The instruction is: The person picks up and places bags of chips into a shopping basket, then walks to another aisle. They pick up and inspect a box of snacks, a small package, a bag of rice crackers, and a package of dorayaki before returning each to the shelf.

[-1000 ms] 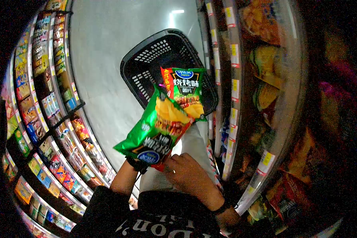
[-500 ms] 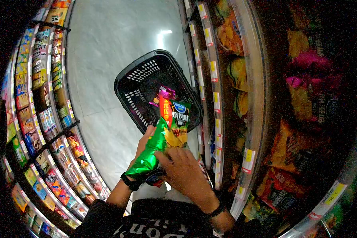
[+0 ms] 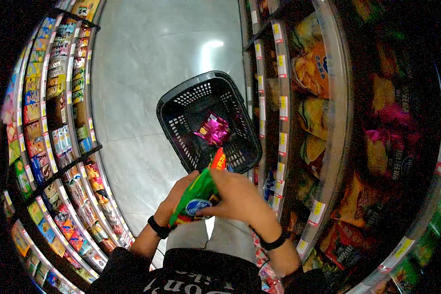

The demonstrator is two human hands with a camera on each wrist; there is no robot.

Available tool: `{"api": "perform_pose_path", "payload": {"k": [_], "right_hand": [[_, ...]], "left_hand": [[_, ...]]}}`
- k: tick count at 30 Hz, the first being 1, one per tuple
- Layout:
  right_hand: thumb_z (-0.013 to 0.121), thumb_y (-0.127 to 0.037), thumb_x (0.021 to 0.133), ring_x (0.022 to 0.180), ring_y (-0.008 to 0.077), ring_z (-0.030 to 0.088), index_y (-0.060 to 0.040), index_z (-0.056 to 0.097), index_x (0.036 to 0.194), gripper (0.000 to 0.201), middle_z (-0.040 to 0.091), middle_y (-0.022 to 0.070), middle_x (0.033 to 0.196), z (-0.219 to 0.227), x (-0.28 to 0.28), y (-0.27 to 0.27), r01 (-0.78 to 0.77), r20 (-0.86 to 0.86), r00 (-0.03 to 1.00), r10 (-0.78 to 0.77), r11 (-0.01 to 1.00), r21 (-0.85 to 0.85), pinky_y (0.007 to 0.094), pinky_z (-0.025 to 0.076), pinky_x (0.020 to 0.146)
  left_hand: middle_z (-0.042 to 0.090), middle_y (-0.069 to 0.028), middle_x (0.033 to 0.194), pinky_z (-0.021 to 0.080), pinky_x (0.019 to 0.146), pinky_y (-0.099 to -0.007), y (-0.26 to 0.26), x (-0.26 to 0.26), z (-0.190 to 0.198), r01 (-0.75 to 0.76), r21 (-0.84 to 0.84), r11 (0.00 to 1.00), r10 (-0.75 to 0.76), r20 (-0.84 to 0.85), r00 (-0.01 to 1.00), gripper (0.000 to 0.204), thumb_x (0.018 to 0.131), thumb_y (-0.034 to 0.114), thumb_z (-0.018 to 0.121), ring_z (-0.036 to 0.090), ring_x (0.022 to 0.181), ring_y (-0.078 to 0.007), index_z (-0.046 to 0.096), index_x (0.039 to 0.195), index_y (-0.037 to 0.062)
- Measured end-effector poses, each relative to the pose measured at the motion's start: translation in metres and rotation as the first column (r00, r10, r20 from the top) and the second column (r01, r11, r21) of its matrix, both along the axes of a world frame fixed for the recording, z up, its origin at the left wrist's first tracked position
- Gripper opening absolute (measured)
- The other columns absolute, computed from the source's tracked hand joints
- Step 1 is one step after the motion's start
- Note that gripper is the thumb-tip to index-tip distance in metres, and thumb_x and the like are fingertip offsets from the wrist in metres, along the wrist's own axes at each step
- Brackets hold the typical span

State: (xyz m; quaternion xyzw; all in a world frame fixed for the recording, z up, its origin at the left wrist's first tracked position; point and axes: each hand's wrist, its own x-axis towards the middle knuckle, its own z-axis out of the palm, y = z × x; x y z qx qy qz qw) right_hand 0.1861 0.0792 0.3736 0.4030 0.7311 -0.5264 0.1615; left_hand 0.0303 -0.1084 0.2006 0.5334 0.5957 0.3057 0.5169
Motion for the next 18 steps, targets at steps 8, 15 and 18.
{"api": "perform_pose_path", "payload": {"k": [8, 15, 18], "right_hand": [[0.069, -0.023, 0.1, 0.084, 0.0134, 0.069, -0.0054, 0.058, 0.121, 0.029, 0.071, 0.0058, 0.102, 0.032, 0.051, 0.103, 0.906, -0.573, 0.152, -0.805, 0.345, -0.244, 0.0273, 0.057, 0.071], [0.06, -0.029, 0.104, 0.122, 0.027, 0.062, -0.0043, 0.058, 0.138, 0.042, 0.063, 0.0137, 0.137, 0.126, 0.05, 0.222, 0.975, -0.766, -0.127, -0.631, 0.062, -0.212, 0.0441, 0.052, 0.105], [0.061, -0.021, 0.105, 0.131, 0.0304, 0.056, -0.0001, 0.044, 0.151, 0.054, 0.052, 0.0176, 0.149, 0.124, 0.047, 0.211, 0.96, -0.83, 0.157, -0.535, 0.281, 0.0, 0.043, 0.044, 0.113]], "left_hand": [[0.055, -0.0159, 0.095, 0.051, 0.075, -0.045, 0.009, -0.049, 0.016, -0.048, -0.107, 0.993, 0.022, -0.231, 0.973, 0.051, 0.095, 0.031, 0.072, 0.061, 0.086, -0.0365, 0.06, 0.139, 0.0079], [0.056, -0.0156, 0.092, 0.05, 0.07, -0.0451, -0.001, -0.077, 0.02, -0.06, -0.128, 0.99, 0.022, -0.278, 0.96, 0.048, 0.094, 0.03, 0.073, 0.062, 0.082, -0.0361, 0.063, 0.133, 0.0058], [0.056, -0.0161, 0.092, 0.05, 0.07, -0.0455, 0.0, -0.074, 0.019, -0.061, -0.156, 0.986, 0.011, -0.304, 0.953, 0.049, 0.093, 0.029, 0.074, 0.062, 0.082, -0.0364, 0.063, 0.134, 0.0048]]}}
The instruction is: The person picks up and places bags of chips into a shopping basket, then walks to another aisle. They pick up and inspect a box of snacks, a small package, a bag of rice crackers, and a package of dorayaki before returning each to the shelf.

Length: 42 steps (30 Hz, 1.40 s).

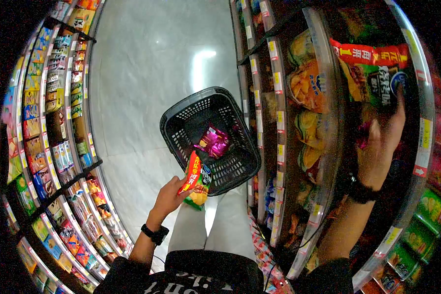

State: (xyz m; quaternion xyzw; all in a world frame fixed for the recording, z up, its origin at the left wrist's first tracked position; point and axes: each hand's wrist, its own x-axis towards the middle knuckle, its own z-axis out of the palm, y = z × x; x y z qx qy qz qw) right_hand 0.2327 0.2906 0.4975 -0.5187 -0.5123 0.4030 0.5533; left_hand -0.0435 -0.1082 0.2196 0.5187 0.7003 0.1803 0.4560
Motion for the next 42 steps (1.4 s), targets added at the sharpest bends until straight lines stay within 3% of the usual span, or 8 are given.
{"api": "perform_pose_path", "payload": {"k": [2, 4, 7, 14, 18, 26, 32, 42], "right_hand": [[0.062, -0.024, 0.105, 0.138, 0.0326, 0.05, 0.0019, 0.039, 0.155, 0.061, 0.047, 0.0214, 0.154, -0.027, 0.051, 0.0, -0.134, 0.113, 0.986, 0.123, 0.987, 0.091, 0.0427, 0.038, 0.118], [0.045, -0.026, 0.11, 0.145, 0.0321, 0.044, -0.0089, 0.035, 0.16, 0.054, 0.045, 0.0183, 0.157, -0.043, 0.133, 0.053, -0.447, 0.802, -0.299, -0.517, 0.819, 0.361, 0.0393, 0.036, 0.12], [0.063, -0.027, 0.103, 0.144, 0.0351, 0.045, 0.0045, 0.035, 0.156, 0.067, 0.045, 0.0269, 0.156, -0.041, 0.139, 0.106, -0.18, 0.912, 0.277, -0.302, 0.916, 0.358, 0.0436, 0.032, 0.122], [0.062, -0.02, 0.103, 0.142, 0.033, 0.048, 0.0055, 0.042, 0.151, 0.058, 0.05, 0.0252, 0.151, -0.045, 0.12, 0.108, -0.188, 0.936, 0.266, -0.232, 0.939, 0.286, 0.0425, 0.038, 0.118], [0.064, -0.014, 0.102, 0.124, 0.0273, 0.058, 0.0006, 0.053, 0.143, 0.046, 0.06, 0.0163, 0.135, -0.08, 0.131, 0.114, -0.034, 0.26, 0.964, 0.047, 0.998, -0.052, 0.0379, 0.047, 0.107], [0.082, -0.02, 0.09, 0.107, 0.0163, 0.062, -0.0028, 0.061, 0.129, 0.048, 0.065, 0.0078, 0.118, -0.108, -0.009, -0.062, -0.305, 0.293, 0.886, 0.358, 0.928, -0.212, 0.0313, 0.051, 0.096], [0.092, -0.027, 0.08, 0.112, 0.0167, 0.062, 0.005, 0.053, 0.138, 0.077, 0.067, 0.0095, 0.125, -0.171, -0.01, -0.127, -0.58, -0.282, 0.669, 0.687, 0.246, -0.776, 0.0338, 0.052, 0.099], [0.09, -0.021, 0.082, 0.108, 0.0139, 0.066, 0.0015, 0.063, 0.127, 0.056, 0.072, 0.0087, 0.119, -0.137, -0.016, -0.092, -0.591, -0.127, 0.666, 0.735, 0.416, -0.691, 0.0324, 0.053, 0.097]], "left_hand": [[0.057, -0.0165, 0.092, 0.05, 0.071, -0.045, 0.0, 0.006, 0.002, -0.028, -0.02, 0.999, 0.028, 0.034, 0.999, 0.049, 0.093, 0.029, 0.073, 0.063, 0.083, -0.0365, 0.063, 0.134, 0.0043], [0.057, -0.0166, 0.093, 0.05, 0.072, -0.0447, 0.005, 0.011, 0.004, -0.026, -0.021, 0.999, 0.027, 0.047, 0.999, 0.049, 0.094, 0.029, 0.073, 0.063, 0.084, -0.0364, 0.063, 0.135, 0.0041], [0.056, -0.0153, 0.093, 0.051, 0.073, -0.0437, 0.006, 0.027, 0.005, -0.037, -0.055, 0.998, 0.04, 0.059, 0.997, 0.049, 0.095, 0.032, 0.072, 0.063, 0.085, -0.0351, 0.063, 0.137, 0.0071], [0.057, -0.0172, 0.093, 0.05, 0.074, -0.0432, 0.024, 0.056, 0.016, -0.08, -0.06, 0.995, 0.084, 0.077, 0.993, 0.05, 0.095, 0.03, 0.072, 0.062, 0.086, -0.0366, 0.062, 0.136, 0.0038], [0.056, -0.0172, 0.094, 0.05, 0.074, -0.0422, 0.039, 0.066, 0.022, -0.114, -0.04, 0.993, 0.118, 0.107, 0.987, 0.05, 0.096, 0.03, 0.072, 0.061, 0.086, -0.037, 0.062, 0.136, 0.0037], [0.054, -0.0085, 0.105, 0.046, 0.091, -0.0292, 0.074, 0.08, 0.05, -0.434, 0.092, 0.896, 0.362, 0.414, 0.836, 0.044, 0.095, 0.014, 0.074, 0.056, 0.103, -0.0195, 0.062, 0.135, 0.0001], [0.054, -0.0075, 0.107, 0.047, 0.092, -0.0289, 0.092, 0.072, 0.063, -0.474, 0.256, 0.842, 0.32, 0.47, 0.822, 0.061, 0.086, 0.001, 0.079, 0.056, 0.101, -0.0192, 0.059, 0.144, 0.0042], [0.059, -0.0101, 0.118, 0.049, 0.097, -0.0327, 0.102, 0.062, 0.079, -0.344, 0.27, 0.899, 0.217, 0.407, 0.887, 0.082, 0.086, 0.014, 0.084, 0.061, 0.107, -0.0212, 0.043, 0.157, 0.0082]]}}
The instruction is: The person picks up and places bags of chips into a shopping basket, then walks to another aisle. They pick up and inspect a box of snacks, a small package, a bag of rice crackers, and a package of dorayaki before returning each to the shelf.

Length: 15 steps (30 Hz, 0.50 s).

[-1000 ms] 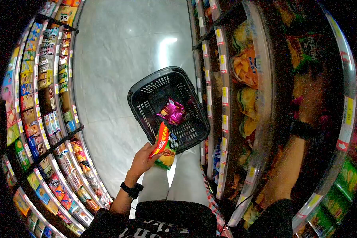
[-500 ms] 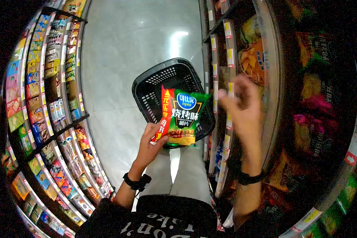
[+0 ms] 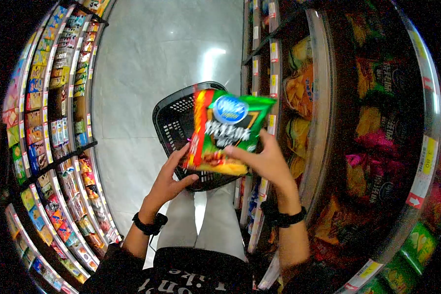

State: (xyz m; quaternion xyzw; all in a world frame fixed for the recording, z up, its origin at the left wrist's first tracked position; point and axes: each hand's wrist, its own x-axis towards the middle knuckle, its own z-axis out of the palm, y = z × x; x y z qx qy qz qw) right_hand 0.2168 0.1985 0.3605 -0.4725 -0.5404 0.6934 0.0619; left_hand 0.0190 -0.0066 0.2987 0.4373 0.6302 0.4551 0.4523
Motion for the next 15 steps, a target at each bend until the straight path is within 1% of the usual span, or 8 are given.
{"api": "perform_pose_path", "payload": {"k": [2, 4, 6, 8, 9, 10, 12, 15], "right_hand": [[0.09, -0.022, 0.082, 0.106, 0.0153, 0.067, -0.0004, 0.064, 0.125, 0.054, 0.072, 0.0078, 0.117, 0.017, -0.003, 0.019, 0.136, 0.069, 0.987, -0.144, 0.985, 0.109, 0.0342, 0.054, 0.095], [0.088, -0.026, 0.084, 0.102, 0.018, 0.068, -0.0021, 0.064, 0.124, 0.053, 0.071, 0.0085, 0.115, 0.031, 0.0, 0.038, 0.272, 0.055, 0.95, -0.307, 0.902, 0.336, 0.0351, 0.055, 0.094], [0.085, -0.033, 0.087, 0.101, 0.0208, 0.069, -0.0008, 0.065, 0.123, 0.053, 0.071, 0.0108, 0.115, 0.044, -0.002, 0.066, 0.507, -0.161, 0.859, -0.486, 0.762, 0.403, 0.0366, 0.056, 0.093], [0.081, -0.037, 0.091, 0.103, 0.023, 0.07, 0.002, 0.065, 0.122, 0.053, 0.07, 0.0123, 0.117, 0.064, -0.005, 0.097, 0.704, -0.289, 0.707, -0.645, 0.608, 0.368, 0.0377, 0.056, 0.093], [0.079, -0.038, 0.092, 0.103, 0.0234, 0.07, 0.0032, 0.066, 0.123, 0.053, 0.07, 0.012, 0.118, 0.074, -0.004, 0.112, 0.714, -0.361, 0.699, -0.617, 0.587, 0.381, 0.0382, 0.056, 0.092], [0.078, -0.039, 0.093, 0.104, 0.0239, 0.07, 0.0044, 0.066, 0.123, 0.054, 0.07, 0.0116, 0.119, 0.083, -0.002, 0.126, 0.725, -0.43, 0.688, -0.585, 0.566, 0.392, 0.0388, 0.056, 0.092], [0.075, -0.042, 0.095, 0.104, 0.0232, 0.07, 0.0046, 0.066, 0.124, 0.055, 0.07, 0.0105, 0.12, 0.098, 0.0, 0.149, 0.748, -0.427, 0.652, -0.627, 0.437, 0.5, 0.0375, 0.055, 0.09], [0.073, -0.046, 0.096, 0.106, 0.0214, 0.068, 0.0009, 0.066, 0.128, 0.058, 0.069, 0.0083, 0.122, 0.112, -0.012, 0.156, 0.729, -0.356, 0.628, -0.692, 0.363, 0.58, 0.0355, 0.054, 0.092]], "left_hand": [[0.06, -0.0109, 0.121, 0.051, 0.096, -0.0338, -0.006, 0.001, -0.011, -0.017, -0.115, 0.993, 0.021, 0.038, 0.999, 0.079, 0.088, 0.017, 0.082, 0.062, 0.105, -0.0228, 0.043, 0.156, 0.0075], [0.061, -0.0125, 0.124, 0.052, 0.094, -0.0348, -0.014, 0.001, -0.022, -0.007, -0.085, 0.996, 0.006, -0.013, 1.0, 0.075, 0.09, 0.019, 0.08, 0.064, 0.103, -0.0244, 0.044, 0.154, 0.0061], [0.062, -0.0141, 0.122, 0.053, 0.091, -0.036, -0.024, 0.003, -0.028, -0.015, -0.147, 0.989, 0.006, -0.059, 0.998, 0.064, 0.092, 0.021, 0.077, 0.066, 0.101, -0.0267, 0.05, 0.148, 0.0045], [0.063, -0.0125, 0.122, 0.052, 0.093, -0.0348, -0.036, 0.0, -0.031, 0.019, -0.213, 0.977, -0.037, -0.079, 0.996, 0.058, 0.095, 0.021, 0.074, 0.065, 0.104, -0.0249, 0.052, 0.146, 0.0045], [0.063, -0.0108, 0.121, 0.052, 0.095, -0.0336, -0.042, -0.002, -0.032, 0.056, -0.28, 0.958, -0.087, -0.098, 0.991, 0.051, 0.098, 0.021, 0.071, 0.065, 0.106, -0.023, 0.053, 0.144, 0.0046], [0.063, -0.0108, 0.121, 0.052, 0.095, -0.0336, -0.048, -0.002, -0.034, 0.051, -0.28, 0.959, -0.081, -0.097, 0.992, 0.051, 0.098, 0.021, 0.071, 0.065, 0.106, -0.023, 0.053, 0.144, 0.0046], [0.064, -0.0122, 0.118, 0.052, 0.094, -0.0343, -0.058, -0.003, -0.037, 0.065, -0.385, 0.921, -0.089, -0.043, 0.995, 0.045, 0.101, 0.027, 0.067, 0.066, 0.105, -0.0245, 0.058, 0.138, 0.0039], [0.066, -0.0137, 0.115, 0.053, 0.093, -0.0368, -0.069, -0.009, -0.037, 0.053, -0.417, 0.907, -0.071, -0.027, 0.997, 0.044, 0.102, 0.03, 0.066, 0.067, 0.106, -0.0276, 0.059, 0.136, 0.0037]]}}
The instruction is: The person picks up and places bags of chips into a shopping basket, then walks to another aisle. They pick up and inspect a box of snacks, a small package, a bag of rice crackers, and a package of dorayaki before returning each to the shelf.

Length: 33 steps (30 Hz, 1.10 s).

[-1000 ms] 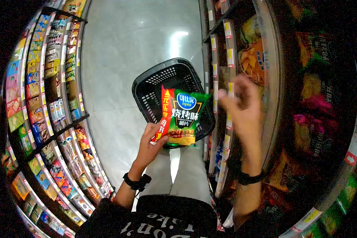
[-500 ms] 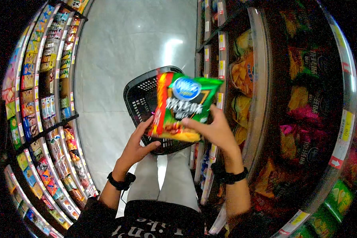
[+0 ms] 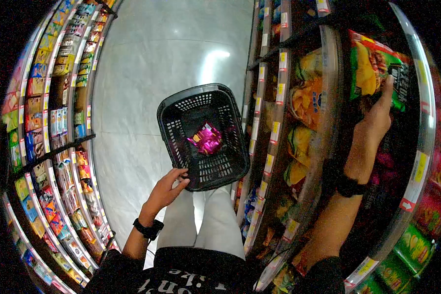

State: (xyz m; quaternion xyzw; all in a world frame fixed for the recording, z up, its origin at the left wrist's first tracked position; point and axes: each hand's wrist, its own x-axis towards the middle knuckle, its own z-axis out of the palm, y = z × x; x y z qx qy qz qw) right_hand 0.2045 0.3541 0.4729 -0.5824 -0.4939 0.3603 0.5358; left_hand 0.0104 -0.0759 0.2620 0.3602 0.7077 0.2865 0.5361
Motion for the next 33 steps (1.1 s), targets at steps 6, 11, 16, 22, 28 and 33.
{"api": "perform_pose_path", "payload": {"k": [6, 11, 16, 22, 28, 33], "right_hand": [[0.07, -0.043, 0.099, 0.119, 0.0219, 0.062, 0.0008, 0.057, 0.141, 0.062, 0.063, 0.0113, 0.134, -0.031, 0.029, 0.062, -0.089, -0.022, 0.996, 0.088, 0.995, -0.037, 0.0363, 0.048, 0.105], [0.073, -0.043, 0.097, 0.118, 0.0239, 0.062, 0.0008, 0.061, 0.136, 0.06, 0.065, 0.0143, 0.129, -0.044, 0.011, 0.056, 0.097, 0.143, 0.987, -0.078, 0.986, -0.133, 0.0399, 0.048, 0.105], [0.08, -0.051, 0.088, 0.113, 0.0252, 0.06, 0.0013, 0.065, 0.135, 0.072, 0.064, 0.0142, 0.118, -0.061, 0.014, 0.065, 0.101, 0.388, 0.921, -0.026, 0.98, -0.174, 0.0389, 0.048, 0.098], [0.077, -0.067, 0.083, 0.111, 0.0264, 0.059, -0.0004, 0.06, 0.143, 0.091, 0.061, 0.0156, 0.119, -0.068, 0.01, 0.07, -0.053, 0.405, 0.899, 0.166, 0.96, -0.275, 0.0415, 0.046, 0.099], [0.061, -0.067, 0.094, 0.134, 0.031, 0.05, -0.0067, 0.042, 0.157, 0.089, 0.045, 0.0173, 0.155, -0.083, 0.013, 0.077, -0.042, 0.304, 0.94, 0.156, 0.936, -0.35, 0.0453, 0.038, 0.113], [0.046, -0.06, 0.105, 0.143, 0.0259, 0.046, -0.0081, 0.041, 0.159, 0.076, 0.045, 0.0147, 0.158, -0.088, 0.014, 0.073, -0.145, 0.342, 0.915, 0.212, 0.966, -0.212, 0.0389, 0.034, 0.118]], "left_hand": [[0.068, -0.017, 0.112, 0.054, 0.086, -0.0405, -0.014, -0.006, -0.016, 0.044, 0.054, 0.998, -0.038, -0.105, 0.994, 0.045, 0.102, 0.033, 0.064, 0.069, 0.097, -0.0315, 0.061, 0.129, -0.002], [0.068, -0.018, 0.112, 0.055, 0.085, -0.0415, -0.012, -0.006, -0.023, 0.035, 0.026, 0.999, -0.033, -0.066, 0.997, 0.045, 0.102, 0.035, 0.063, 0.069, 0.097, -0.0329, 0.061, 0.129, -0.0019], [0.068, -0.0185, 0.114, 0.053, 0.089, -0.0428, -0.007, -0.006, -0.027, 0.052, -0.012, 0.999, -0.052, -0.034, 0.998, 0.047, 0.104, 0.037, 0.061, 0.068, 0.105, -0.0331, 0.06, 0.133, 0.0001], [0.068, -0.0192, 0.115, 0.055, 0.087, -0.043, -0.002, -0.006, -0.038, 0.073, -0.023, 0.997, -0.074, -0.065, 0.995, 0.048, 0.103, 0.037, 0.062, 0.07, 0.099, -0.0343, 0.061, 0.129, -0.0028], [0.068, -0.0195, 0.114, 0.055, 0.086, -0.0432, 0.002, -0.006, -0.043, 0.085, -0.079, 0.993, -0.089, -0.056, 0.994, 0.049, 0.103, 0.038, 0.061, 0.07, 0.098, -0.0346, 0.061, 0.129, -0.003], [0.068, -0.019, 0.114, 0.055, 0.087, -0.042, 0.008, 0.0, -0.052, 0.091, -0.064, 0.994, -0.094, -0.048, 0.994, 0.047, 0.104, 0.037, 0.061, 0.069, 0.1, -0.0332, 0.059, 0.131, -0.0005]]}}
